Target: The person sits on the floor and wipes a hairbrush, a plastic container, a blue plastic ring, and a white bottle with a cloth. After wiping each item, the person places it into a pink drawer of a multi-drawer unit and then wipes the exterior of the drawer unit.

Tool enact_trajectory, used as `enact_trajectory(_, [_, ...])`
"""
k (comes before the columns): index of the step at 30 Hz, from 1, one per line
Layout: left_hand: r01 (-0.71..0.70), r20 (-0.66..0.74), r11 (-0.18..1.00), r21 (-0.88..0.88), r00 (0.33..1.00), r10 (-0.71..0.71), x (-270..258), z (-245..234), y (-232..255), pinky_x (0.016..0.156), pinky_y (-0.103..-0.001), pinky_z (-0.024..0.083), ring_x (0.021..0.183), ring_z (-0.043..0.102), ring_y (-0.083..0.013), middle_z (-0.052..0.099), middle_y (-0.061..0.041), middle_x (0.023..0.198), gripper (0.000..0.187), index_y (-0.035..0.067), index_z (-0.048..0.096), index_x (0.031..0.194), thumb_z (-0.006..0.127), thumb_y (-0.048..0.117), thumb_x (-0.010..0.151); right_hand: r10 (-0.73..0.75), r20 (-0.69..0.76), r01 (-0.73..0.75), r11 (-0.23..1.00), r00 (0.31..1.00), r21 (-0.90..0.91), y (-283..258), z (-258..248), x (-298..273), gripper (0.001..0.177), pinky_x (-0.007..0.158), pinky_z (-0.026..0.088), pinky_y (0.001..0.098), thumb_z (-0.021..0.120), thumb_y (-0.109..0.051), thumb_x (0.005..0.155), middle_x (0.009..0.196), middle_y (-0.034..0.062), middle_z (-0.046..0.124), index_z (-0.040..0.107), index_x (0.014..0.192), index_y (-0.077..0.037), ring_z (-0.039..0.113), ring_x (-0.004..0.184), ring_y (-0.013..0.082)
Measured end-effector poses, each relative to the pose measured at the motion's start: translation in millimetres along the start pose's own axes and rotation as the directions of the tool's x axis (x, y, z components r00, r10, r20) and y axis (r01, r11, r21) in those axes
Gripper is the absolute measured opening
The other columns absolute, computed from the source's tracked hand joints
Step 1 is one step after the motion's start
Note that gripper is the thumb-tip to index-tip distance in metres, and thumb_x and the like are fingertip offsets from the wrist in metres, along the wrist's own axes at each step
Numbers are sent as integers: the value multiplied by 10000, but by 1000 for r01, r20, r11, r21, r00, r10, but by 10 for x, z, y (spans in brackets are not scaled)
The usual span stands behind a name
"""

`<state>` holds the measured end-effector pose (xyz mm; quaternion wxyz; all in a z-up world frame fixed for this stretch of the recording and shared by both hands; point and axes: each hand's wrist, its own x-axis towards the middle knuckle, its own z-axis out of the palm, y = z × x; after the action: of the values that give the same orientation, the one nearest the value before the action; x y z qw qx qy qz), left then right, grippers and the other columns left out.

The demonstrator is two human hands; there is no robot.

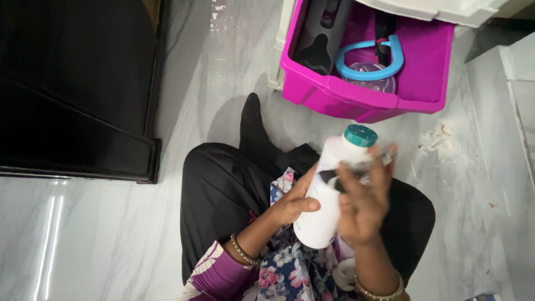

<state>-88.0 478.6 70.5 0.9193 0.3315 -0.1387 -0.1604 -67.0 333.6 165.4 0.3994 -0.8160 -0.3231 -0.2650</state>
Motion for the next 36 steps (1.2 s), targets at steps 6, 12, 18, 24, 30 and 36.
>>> enact_trajectory(6, [-33,27,998,45,999,32,-7,-72,63,1282,-385,267,1550,341,-261,348,-148,1662,1264,16,121,1689,795,504,737,313,-98,-264,903,945,339,-14,169,-125,706,1280,262,489,435,-470,1141,1679,250,318,291,1630,18,365,1505,347])
enact_trajectory(12, [-265,-7,900,345,959,285,38,-195,342,1248,-393,292,1438,426,-268,462,-139,1487,991,-46,470,1454,690,619,753,276,68,-281,956,959,83,-187,444,-826,998,1253,316,546,608,-503,981,1631,323,223,55,1631,15,352,1501,432])
enact_trajectory(18, [37,-224,858,513,970,91,24,38,337,1090,-449,481,1183,619,-322,627,-232,1266,1090,8,337,1637,685,663,839,215,-84,-220,973,973,-63,-69,369,-914,1020,1171,421,497,819,-381,888,1535,248,317,178,1610,-53,427,1430,390])
enact_trajectory(24, [-190,-106,927,324,966,235,48,8,323,1257,-420,358,1518,434,-312,421,-226,1625,1069,-17,195,1663,588,679,953,5,136,40,945,991,-324,-320,398,-819,648,1255,210,611,667,-402,942,1596,260,275,494,1492,-106,227,1510,462])
enact_trajectory(30, [-144,-113,980,137,981,160,66,-132,223,1205,-423,385,1432,470,-315,431,-230,1580,1085,-22,187,1646,620,669,929,-144,235,221,913,961,-344,-248,373,-679,375,1298,100,568,563,-298,1026,1624,59,415,698,1359,-189,173,1586,314])
enact_trajectory(36, [-16,-7,1000,12,1000,16,-12,-108,10,1102,-397,430,1336,514,-253,476,-181,1499,1084,7,209,1648,678,633,897,-123,65,134,965,990,-224,-90,53,-132,360,1359,72,540,503,-244,1102,1690,108,306,620,1438,-187,114,1628,363])
